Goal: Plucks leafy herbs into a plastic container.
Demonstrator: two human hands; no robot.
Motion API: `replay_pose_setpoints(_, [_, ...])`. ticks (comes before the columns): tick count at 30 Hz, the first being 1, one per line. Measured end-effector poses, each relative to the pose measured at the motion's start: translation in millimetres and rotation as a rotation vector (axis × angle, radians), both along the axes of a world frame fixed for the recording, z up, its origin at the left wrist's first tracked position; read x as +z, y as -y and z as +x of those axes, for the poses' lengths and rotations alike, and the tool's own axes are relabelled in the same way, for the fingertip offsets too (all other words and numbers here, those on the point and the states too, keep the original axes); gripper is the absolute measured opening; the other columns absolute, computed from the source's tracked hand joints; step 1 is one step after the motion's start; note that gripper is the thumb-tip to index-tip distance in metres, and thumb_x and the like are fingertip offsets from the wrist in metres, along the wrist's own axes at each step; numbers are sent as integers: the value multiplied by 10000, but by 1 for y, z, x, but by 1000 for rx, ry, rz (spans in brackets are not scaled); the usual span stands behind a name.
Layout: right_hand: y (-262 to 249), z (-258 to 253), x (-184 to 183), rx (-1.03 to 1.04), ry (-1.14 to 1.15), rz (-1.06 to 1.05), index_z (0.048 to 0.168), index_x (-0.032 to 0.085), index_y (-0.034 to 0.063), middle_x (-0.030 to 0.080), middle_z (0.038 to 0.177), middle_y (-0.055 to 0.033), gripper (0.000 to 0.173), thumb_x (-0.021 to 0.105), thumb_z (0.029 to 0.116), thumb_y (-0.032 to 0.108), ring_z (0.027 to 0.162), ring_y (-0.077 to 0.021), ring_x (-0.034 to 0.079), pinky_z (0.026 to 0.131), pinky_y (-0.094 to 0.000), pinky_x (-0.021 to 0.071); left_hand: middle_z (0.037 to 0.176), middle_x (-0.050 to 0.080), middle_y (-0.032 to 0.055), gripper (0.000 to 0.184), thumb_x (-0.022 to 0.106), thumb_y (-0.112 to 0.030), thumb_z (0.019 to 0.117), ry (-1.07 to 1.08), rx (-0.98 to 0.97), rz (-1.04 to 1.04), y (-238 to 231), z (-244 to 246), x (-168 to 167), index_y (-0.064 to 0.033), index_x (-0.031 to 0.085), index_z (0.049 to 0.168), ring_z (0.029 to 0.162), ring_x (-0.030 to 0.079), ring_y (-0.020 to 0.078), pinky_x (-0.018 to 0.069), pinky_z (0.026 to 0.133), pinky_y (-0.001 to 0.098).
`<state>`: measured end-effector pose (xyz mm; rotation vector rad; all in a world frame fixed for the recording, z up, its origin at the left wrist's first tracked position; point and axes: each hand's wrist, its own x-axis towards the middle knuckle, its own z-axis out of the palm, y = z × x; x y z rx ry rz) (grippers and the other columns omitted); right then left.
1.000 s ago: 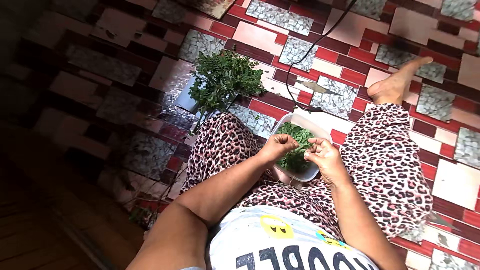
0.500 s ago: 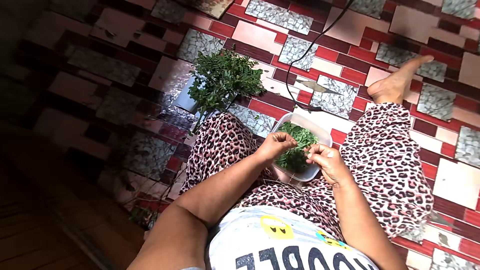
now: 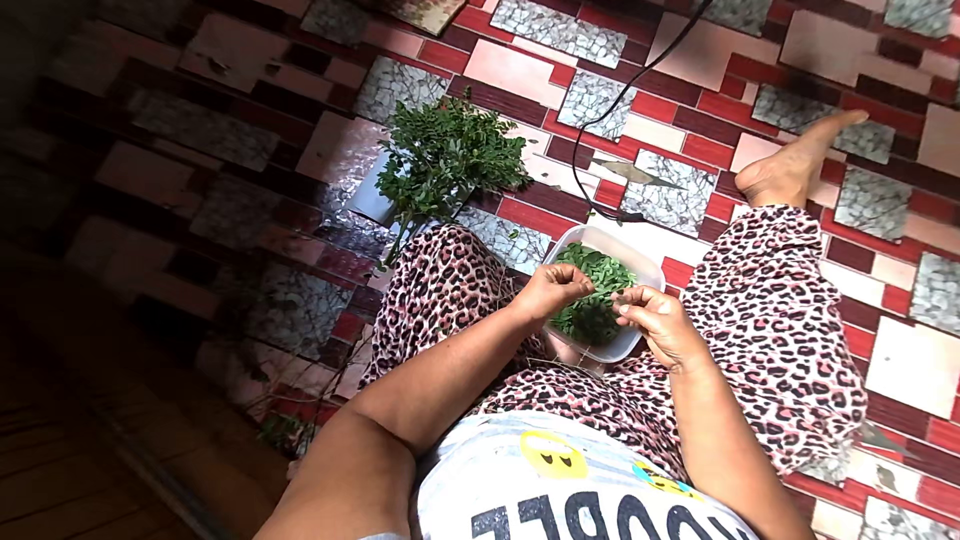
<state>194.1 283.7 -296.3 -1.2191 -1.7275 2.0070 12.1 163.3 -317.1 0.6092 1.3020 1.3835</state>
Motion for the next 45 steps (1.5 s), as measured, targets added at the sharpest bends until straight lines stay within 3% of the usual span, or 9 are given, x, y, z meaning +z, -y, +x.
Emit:
replay_pose_setpoints(2, [-2, 0, 3, -11, -26, -38, 1099, 662, 19, 672, 1075, -80, 202, 560, 926, -3, 876, -146, 661, 787, -309, 572, 719, 593, -23, 109, 665, -74, 958, -11, -32, 0, 0, 1, 1, -51, 680, 853, 582, 462, 25, 373, 536, 195])
replay_pose_setpoints(5, [-4, 0, 4, 7, -69, -90, 1055, 689, 49, 698, 1098, -53, 251, 453, 995, 111, 932, -141, 661, 814, -323, 560, 734, 602, -15, 104, 661, -68, 952, -50, -70, 1, 0, 3, 2, -39, 687, 856, 610, 479, 28, 387, 560, 204])
replay_pose_setpoints(10, [3, -5, 2, -25, -111, -65, 885, 668, 23, 704, 1050, -77, 143, 557, 955, -34, 864, -130, 661, 787, -288, 569, 734, 607, -17, 102, 667, -56, 942, -49, -74, 13, -1, 5, -1, -37, 687, 844, 627, 496, 27, 395, 570, 204])
replay_pose_setpoints(14, [4, -7, -1, -141, -172, -11, 819, 645, 57, 702, 1037, -65, 182, 526, 928, -29, 862, -154, 671, 771, -323, 583, 736, 604, -17, 108, 656, -57, 951, -57, -63, 12, 0, 5, 0, -40, 674, 846, 631, 501, 28, 406, 578, 205])
replay_pose_setpoints(20, [2, -5, 2, -57, -74, -72, 1050, 689, 45, 688, 1041, -40, 193, 503, 1010, 78, 882, -131, 652, 785, -310, 563, 741, 610, -12, 105, 662, -60, 944, -75, -88, 36, -1, 5, -4, -36, 679, 843, 660, 523, 38, 429, 613, 221])
replay_pose_setpoints(27, [8, -10, -8, -90, -172, 61, 873, 671, 42, 704, 1033, -55, 106, 621, 940, -24, 853, -111, 652, 778, -273, 564, 752, 616, 0, 108, 660, -53, 944, -94, -101, 44, -1, 6, -6, -24, 683, 843, 683, 539, 51, 447, 639, 236])
replay_pose_setpoints(35, [-2, 1, -3, -26, -32, 122, 1041, 726, 14, 715, 991, -49, 130, 621, 998, 77, 850, -119, 669, 770, -282, 571, 721, 593, -15, 131, 668, -64, 945, -90, -88, 39, -1, 5, -3, -37, 670, 817, 645, 511, 38, 413, 599, 220])
replay_pose_setpoints(41, [-4, 4, -4, 128, 27, 298, 889, 703, 38, 707, 865, -21, 54, 686, 940, 38, 799, -82, 660, 764, -278, 565, 705, 580, -16, 144, 661, -64, 956, -99, -75, 13, 1, 5, 2, -39, 666, 814, 610, 481, 34, 381, 560, 210])
replay_pose_setpoints(45, [-1, -1, -8, 59, -61, 394, 895, 713, 36, 709, 860, -8, 85, 652, 954, 37, 793, -75, 663, 781, -289, 574, 679, 546, -24, 157, 643, -85, 970, -128, -49, -1, 9, 4, 20, -54, 652, 816, 565, 437, 30, 346, 521, 198])
